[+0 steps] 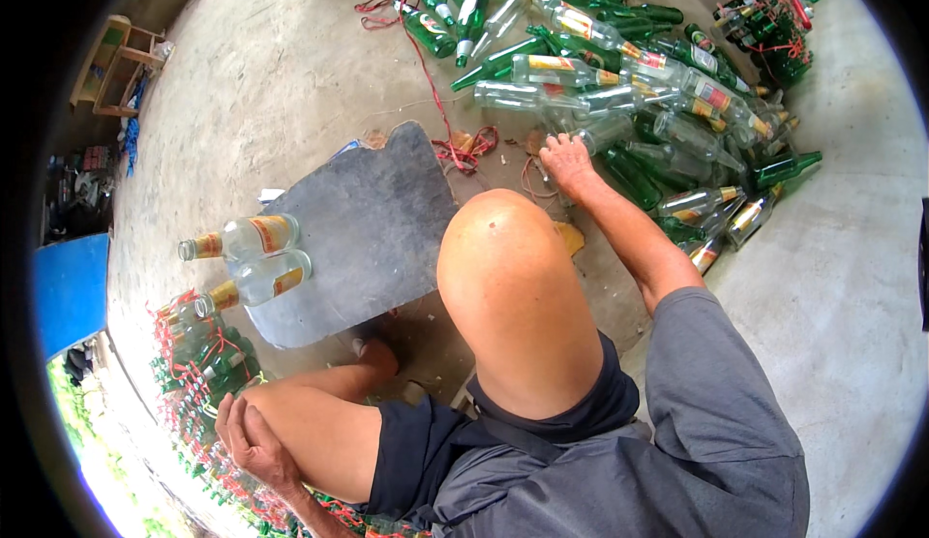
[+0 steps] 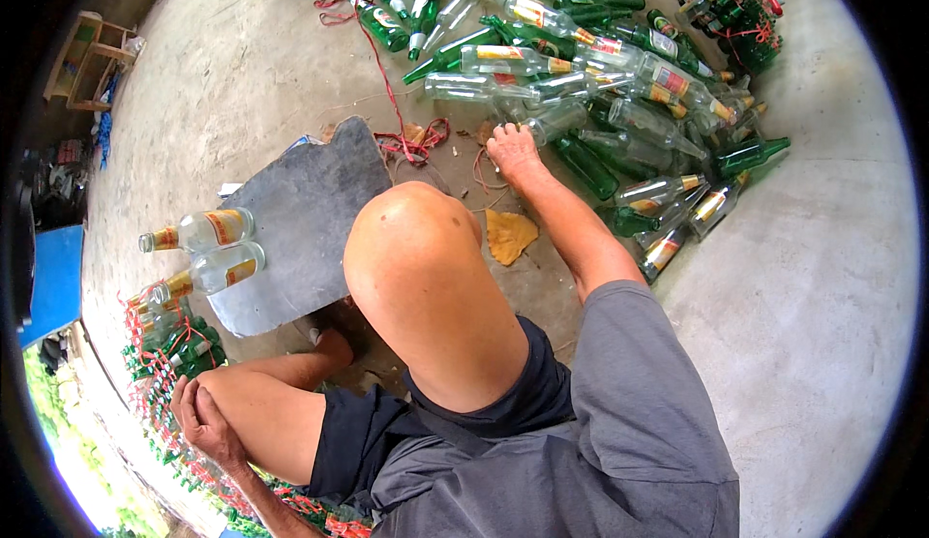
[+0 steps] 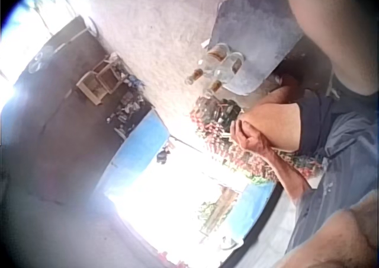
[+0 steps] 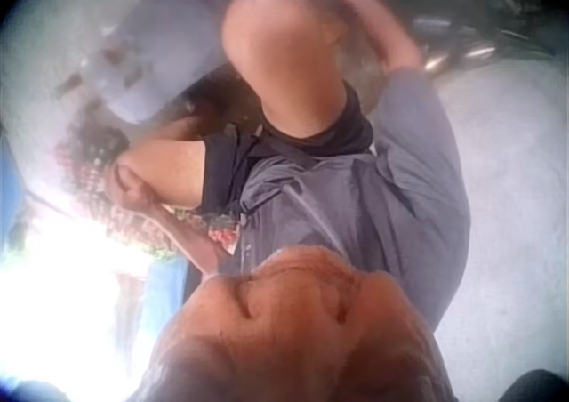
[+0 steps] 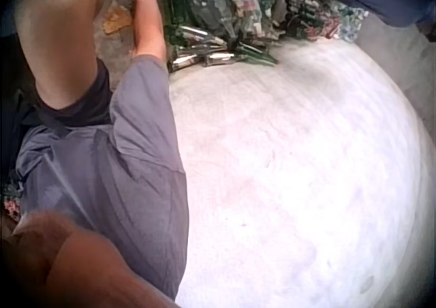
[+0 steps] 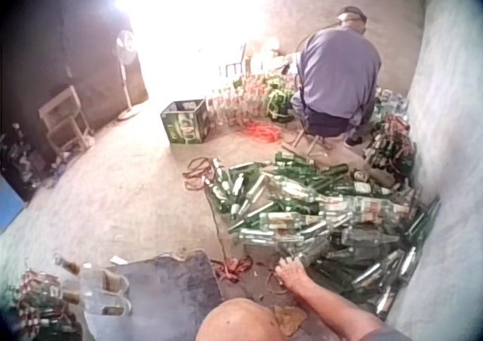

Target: The person sits on the floor and sorts green glass bottles by picking them up from a pile and placing them onto a small wooden board. They handle the bottles one by one, arranging them in rows on the board.

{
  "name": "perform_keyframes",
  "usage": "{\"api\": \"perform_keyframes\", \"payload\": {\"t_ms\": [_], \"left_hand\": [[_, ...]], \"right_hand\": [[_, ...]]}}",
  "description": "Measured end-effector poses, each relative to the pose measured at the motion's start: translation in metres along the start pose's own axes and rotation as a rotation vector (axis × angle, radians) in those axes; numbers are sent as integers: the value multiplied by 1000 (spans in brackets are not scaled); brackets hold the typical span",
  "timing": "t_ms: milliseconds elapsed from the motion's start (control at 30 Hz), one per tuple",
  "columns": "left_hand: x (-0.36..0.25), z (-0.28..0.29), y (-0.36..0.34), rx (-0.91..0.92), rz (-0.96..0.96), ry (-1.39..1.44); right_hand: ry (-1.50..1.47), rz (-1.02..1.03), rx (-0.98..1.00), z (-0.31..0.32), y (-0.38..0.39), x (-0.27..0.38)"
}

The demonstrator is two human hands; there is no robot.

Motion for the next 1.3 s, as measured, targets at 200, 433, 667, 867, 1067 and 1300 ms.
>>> {"api": "perform_keyframes", "payload": {"t_ms": [200, 433, 667, 867, 1067, 1300], "left_hand": [[-1, 1, 0, -1, -29, -26], [-4, -1, 0, -10, -37, 17], [-13, -2, 1, -23, -34, 50], [-12, -1, 3, -36, -61, 42], [-13, -1, 4, -37, -82, 41], [-19, 2, 6, -51, -60, 50]], "right_hand": [[-12, 72, -130, 10, 15, -10], [-67, 90, -279, 33, 35, -37], [-340, 37, -463, 51, 56, -66], [-579, -64, -544, 65, 73, -80], [-700, -171, -658, 76, 87, -92], [-828, -309, -681, 93, 100, -99]]}}
Point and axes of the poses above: each hand's wrist, its own y-axis away from the middle knuckle, its own z-axis out of the back of the hand, x = y × z, the point moved 2 cm from there along -y, towards the middle knuckle, and after that the axes turned 1 degree about -z, right-handed, at the moved point
